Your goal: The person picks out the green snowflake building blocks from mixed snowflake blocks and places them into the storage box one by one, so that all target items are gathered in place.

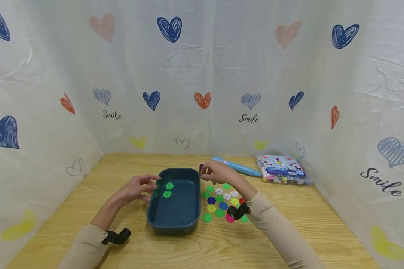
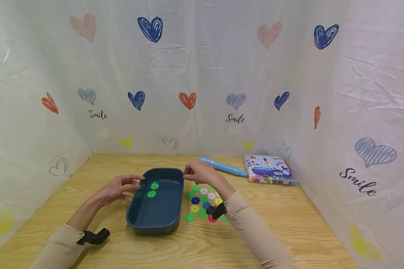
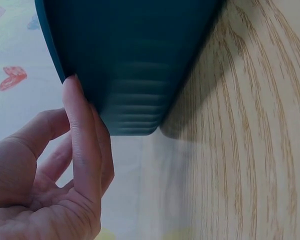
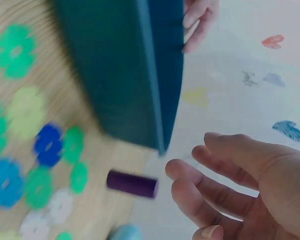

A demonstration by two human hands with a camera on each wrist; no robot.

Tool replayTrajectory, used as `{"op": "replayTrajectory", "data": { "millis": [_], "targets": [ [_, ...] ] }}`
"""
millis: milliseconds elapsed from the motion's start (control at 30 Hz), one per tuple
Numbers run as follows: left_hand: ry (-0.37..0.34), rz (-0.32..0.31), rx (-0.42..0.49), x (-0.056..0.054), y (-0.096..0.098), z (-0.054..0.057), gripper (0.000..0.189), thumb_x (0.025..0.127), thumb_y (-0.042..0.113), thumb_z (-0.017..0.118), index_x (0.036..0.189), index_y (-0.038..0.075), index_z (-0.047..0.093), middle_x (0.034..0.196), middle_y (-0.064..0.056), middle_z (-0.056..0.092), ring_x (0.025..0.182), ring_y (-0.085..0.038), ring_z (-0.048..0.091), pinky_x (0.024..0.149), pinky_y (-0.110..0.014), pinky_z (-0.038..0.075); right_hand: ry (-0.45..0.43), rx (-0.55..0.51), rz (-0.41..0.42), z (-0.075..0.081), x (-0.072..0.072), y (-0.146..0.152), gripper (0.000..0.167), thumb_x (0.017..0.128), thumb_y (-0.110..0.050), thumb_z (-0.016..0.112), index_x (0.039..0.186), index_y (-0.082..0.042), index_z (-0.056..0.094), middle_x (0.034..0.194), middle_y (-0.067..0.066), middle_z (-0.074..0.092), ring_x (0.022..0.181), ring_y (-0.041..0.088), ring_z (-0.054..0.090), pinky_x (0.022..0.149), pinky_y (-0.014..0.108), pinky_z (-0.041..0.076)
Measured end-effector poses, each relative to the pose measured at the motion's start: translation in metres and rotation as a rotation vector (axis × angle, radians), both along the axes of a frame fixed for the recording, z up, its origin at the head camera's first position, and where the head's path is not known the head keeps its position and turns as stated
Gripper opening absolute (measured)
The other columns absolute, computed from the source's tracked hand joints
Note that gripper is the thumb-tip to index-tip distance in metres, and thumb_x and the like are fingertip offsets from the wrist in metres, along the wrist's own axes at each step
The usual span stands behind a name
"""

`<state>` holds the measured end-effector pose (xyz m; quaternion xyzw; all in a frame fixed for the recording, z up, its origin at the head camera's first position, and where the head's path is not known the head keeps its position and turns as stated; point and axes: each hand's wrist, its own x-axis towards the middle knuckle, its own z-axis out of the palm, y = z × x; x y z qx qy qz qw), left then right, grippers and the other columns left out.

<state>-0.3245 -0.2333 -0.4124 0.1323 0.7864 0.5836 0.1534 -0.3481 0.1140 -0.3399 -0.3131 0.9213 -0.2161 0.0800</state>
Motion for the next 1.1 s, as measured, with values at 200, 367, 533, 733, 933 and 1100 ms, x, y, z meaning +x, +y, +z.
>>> {"op": "replayTrajectory", "data": {
  "millis": [200,367,533,733,933,1100],
  "targets": [
    [0.002,-0.013,0.005,-0.001,-0.001,0.0,0.054,0.098,0.023,0.06,0.145,0.001,0.043,0.114,-0.017,0.055,0.092,-0.021,0.058,0.067,-0.033,0.061,0.039,0.044,-0.027,-0.011,0.013,0.04,0.023,0.098,-0.024,0.061,0.111,-0.008,0.07,0.097,0.01,0.075,0.062,0.019,0.069,0.066,0.028,0.056],
    [0.0,-0.01,0.003,0.0,0.0,0.0,0.055,0.098,0.024,0.061,0.145,0.001,0.043,0.119,-0.02,0.053,0.096,-0.024,0.06,0.068,-0.033,0.062,0.046,0.057,-0.02,-0.028,0.022,0.07,0.023,0.097,-0.024,0.062,0.11,-0.006,0.07,0.094,0.01,0.074,0.07,0.022,0.07,0.068,0.031,0.056],
    [0.003,-0.009,0.0,0.0,0.0,0.0,0.056,0.097,0.024,0.062,0.145,0.001,0.043,0.123,-0.024,0.052,0.097,-0.026,0.06,0.069,-0.034,0.062,0.09,0.08,0.003,-0.04,0.032,0.094,0.02,0.095,-0.021,0.065,0.106,-0.006,0.071,0.088,0.005,0.073,0.075,0.015,0.068,0.068,0.029,0.054],
    [0.0,0.0,0.005,-0.001,-0.002,0.0,0.057,0.096,0.025,0.064,0.144,0.001,0.044,0.123,-0.023,0.052,0.095,-0.025,0.06,0.068,-0.033,0.062,0.076,0.049,0.026,-0.052,0.034,0.114,0.015,0.092,-0.015,0.068,0.103,-0.006,0.072,0.085,0.003,0.072,0.073,0.013,0.065,0.064,0.023,0.051],
    [-0.001,-0.005,0.008,0.001,-0.001,0.0,0.057,0.096,0.024,0.064,0.144,0.0,0.043,0.12,-0.022,0.054,0.093,-0.022,0.06,0.068,-0.033,0.061,0.034,0.052,0.037,-0.064,0.035,0.127,0.012,0.088,-0.016,0.073,0.098,-0.011,0.073,0.085,-0.003,0.069,0.074,0.005,0.06,0.064,0.02,0.049],
    [-0.002,0.001,0.003,0.0,-0.001,0.0,0.057,0.096,0.024,0.064,0.144,0.001,0.043,0.119,-0.022,0.054,0.092,-0.022,0.059,0.068,-0.033,0.061,0.035,0.034,0.062,-0.07,0.035,0.133,0.013,0.086,-0.019,0.075,0.097,-0.012,0.073,0.082,-0.005,0.068,0.071,0.002,0.056,0.063,0.019,0.048]
  ]
}}
